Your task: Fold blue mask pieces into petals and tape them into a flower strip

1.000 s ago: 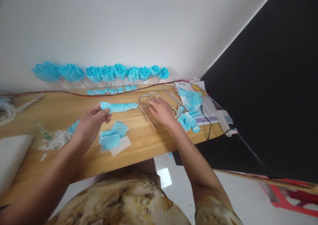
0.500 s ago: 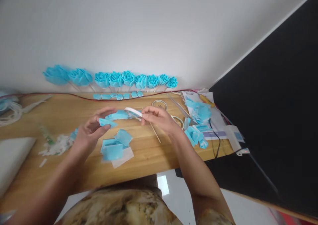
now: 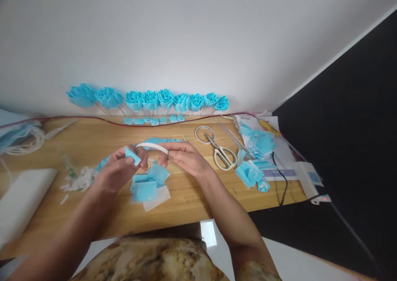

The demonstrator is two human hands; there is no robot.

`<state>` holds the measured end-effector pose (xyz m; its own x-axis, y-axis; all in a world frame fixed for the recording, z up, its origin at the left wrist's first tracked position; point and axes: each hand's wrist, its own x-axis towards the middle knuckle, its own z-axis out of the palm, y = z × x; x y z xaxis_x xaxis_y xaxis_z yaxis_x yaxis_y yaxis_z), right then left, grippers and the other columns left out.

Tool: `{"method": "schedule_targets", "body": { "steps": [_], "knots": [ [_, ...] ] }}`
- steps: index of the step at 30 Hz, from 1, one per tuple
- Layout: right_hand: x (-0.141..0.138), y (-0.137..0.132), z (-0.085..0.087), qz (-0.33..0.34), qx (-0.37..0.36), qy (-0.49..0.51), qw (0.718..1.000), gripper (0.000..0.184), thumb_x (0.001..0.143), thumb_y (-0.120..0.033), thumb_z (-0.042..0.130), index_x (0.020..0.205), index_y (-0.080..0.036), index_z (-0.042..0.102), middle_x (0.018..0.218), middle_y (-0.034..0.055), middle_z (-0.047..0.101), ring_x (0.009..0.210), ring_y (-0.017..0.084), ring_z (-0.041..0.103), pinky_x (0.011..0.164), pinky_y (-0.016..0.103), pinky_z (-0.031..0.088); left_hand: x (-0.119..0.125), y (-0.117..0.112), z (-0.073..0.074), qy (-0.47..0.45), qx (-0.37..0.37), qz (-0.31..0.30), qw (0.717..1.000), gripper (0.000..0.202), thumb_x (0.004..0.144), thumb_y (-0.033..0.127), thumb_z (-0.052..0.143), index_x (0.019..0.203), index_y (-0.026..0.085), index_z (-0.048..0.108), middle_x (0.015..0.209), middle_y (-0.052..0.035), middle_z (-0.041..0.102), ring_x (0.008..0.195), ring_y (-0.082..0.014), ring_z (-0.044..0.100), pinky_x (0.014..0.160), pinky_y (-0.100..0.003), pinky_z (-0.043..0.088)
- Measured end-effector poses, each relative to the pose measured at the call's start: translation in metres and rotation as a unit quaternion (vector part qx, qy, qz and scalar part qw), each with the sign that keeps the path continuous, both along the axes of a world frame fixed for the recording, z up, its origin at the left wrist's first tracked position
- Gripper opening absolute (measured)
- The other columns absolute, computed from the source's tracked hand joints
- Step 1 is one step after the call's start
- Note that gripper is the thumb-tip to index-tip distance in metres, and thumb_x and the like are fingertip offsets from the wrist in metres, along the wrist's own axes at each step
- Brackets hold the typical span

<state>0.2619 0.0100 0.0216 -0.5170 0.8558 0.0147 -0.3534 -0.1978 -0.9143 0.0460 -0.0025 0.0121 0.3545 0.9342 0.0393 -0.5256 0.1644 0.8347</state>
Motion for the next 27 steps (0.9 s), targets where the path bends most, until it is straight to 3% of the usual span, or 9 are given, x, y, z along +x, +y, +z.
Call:
{"method": "schedule_targets", "body": {
  "steps": [6, 12, 14, 18, 20, 24, 27],
  "knots": [
    [0.0, -0.003, -0.009, 0.018, 0.004, -0.001, 1.0, 0.032, 0.077, -0.045, 0.076, 0.093, -0.018, 0.073, 0.072, 0.0034, 0.072, 0.061, 0.013, 0.057, 0.061, 0.027, 0.046, 0.001, -0.001, 0.0, 0.045, 0.004, -0.01, 0.999, 0.023, 0.071, 0.034, 0.081, 0.066, 0.018, 0.065, 0.074, -0.0021, 0.063, 0.062, -0.0149, 0.058, 0.062, -0.03, 0.048],
    [0.006, -0.003, -0.01, -0.016, 0.06, -0.082, 0.995, 0.031, 0.08, -0.048, 0.074, 0.074, -0.019, 0.065, 0.064, 0.0005, 0.067, 0.062, 0.014, 0.058, 0.066, 0.028, 0.047, -0.004, -0.007, 0.001, 0.182, 0.08, 0.015, 0.98, 0.02, 0.075, 0.031, 0.08, 0.07, 0.018, 0.065, 0.082, -0.0037, 0.062, 0.072, -0.0153, 0.056, 0.063, -0.027, 0.046],
    [0.009, -0.004, -0.004, 0.0, 0.081, -0.124, 0.989, 0.032, 0.082, -0.048, 0.071, 0.073, -0.019, 0.064, 0.062, 0.0003, 0.066, 0.062, 0.015, 0.059, 0.065, 0.028, 0.046, -0.006, -0.01, 0.003, 0.244, 0.153, 0.023, 0.957, 0.016, 0.077, 0.026, 0.077, 0.071, 0.019, 0.064, 0.08, -0.0034, 0.061, 0.073, -0.0156, 0.056, 0.066, -0.027, 0.045],
    [0.01, -0.009, 0.005, 0.056, 0.118, -0.207, 0.97, 0.031, 0.09, -0.047, 0.064, 0.083, -0.017, 0.071, 0.067, 0.0015, 0.067, 0.06, 0.013, 0.058, 0.059, 0.025, 0.043, -0.005, -0.015, 0.015, 0.377, 0.302, 0.015, 0.875, 0.006, 0.078, 0.02, 0.071, 0.073, 0.021, 0.067, 0.077, -0.0037, 0.063, 0.07, -0.0163, 0.056, 0.069, -0.029, 0.044],
    [0.01, -0.012, 0.005, 0.046, 0.127, -0.194, 0.972, 0.031, 0.091, -0.046, 0.062, 0.086, -0.018, 0.073, 0.063, 0.0, 0.064, 0.057, 0.012, 0.055, 0.058, 0.025, 0.042, -0.004, -0.016, 0.021, 0.384, 0.326, 0.008, 0.864, 0.005, 0.079, 0.019, 0.07, 0.075, 0.022, 0.069, 0.089, -0.0068, 0.068, 0.081, -0.0192, 0.061, 0.075, -0.031, 0.047],
    [0.01, -0.014, -0.003, -0.042, 0.1, -0.077, 0.991, 0.036, 0.084, -0.056, 0.069, 0.082, -0.02, 0.074, 0.051, -0.0042, 0.051, 0.054, 0.013, 0.051, 0.069, 0.032, 0.049, -0.004, -0.019, 0.022, 0.274, 0.265, 0.012, 0.924, 0.005, 0.082, 0.024, 0.07, 0.078, 0.021, 0.069, 0.106, -0.0101, 0.07, 0.095, -0.0227, 0.064, 0.081, -0.033, 0.05],
    [0.009, -0.012, -0.006, -0.051, 0.069, -0.029, 0.996, 0.035, 0.079, -0.056, 0.074, 0.083, -0.021, 0.074, 0.051, -0.0032, 0.052, 0.066, 0.018, 0.06, 0.078, 0.037, 0.051, -0.005, -0.018, 0.012, 0.179, 0.152, -0.021, 0.972, 0.015, 0.083, 0.031, 0.072, 0.077, 0.019, 0.066, 0.096, -0.0081, 0.068, 0.081, -0.0188, 0.063, 0.071, -0.03, 0.05]
  ]
}}
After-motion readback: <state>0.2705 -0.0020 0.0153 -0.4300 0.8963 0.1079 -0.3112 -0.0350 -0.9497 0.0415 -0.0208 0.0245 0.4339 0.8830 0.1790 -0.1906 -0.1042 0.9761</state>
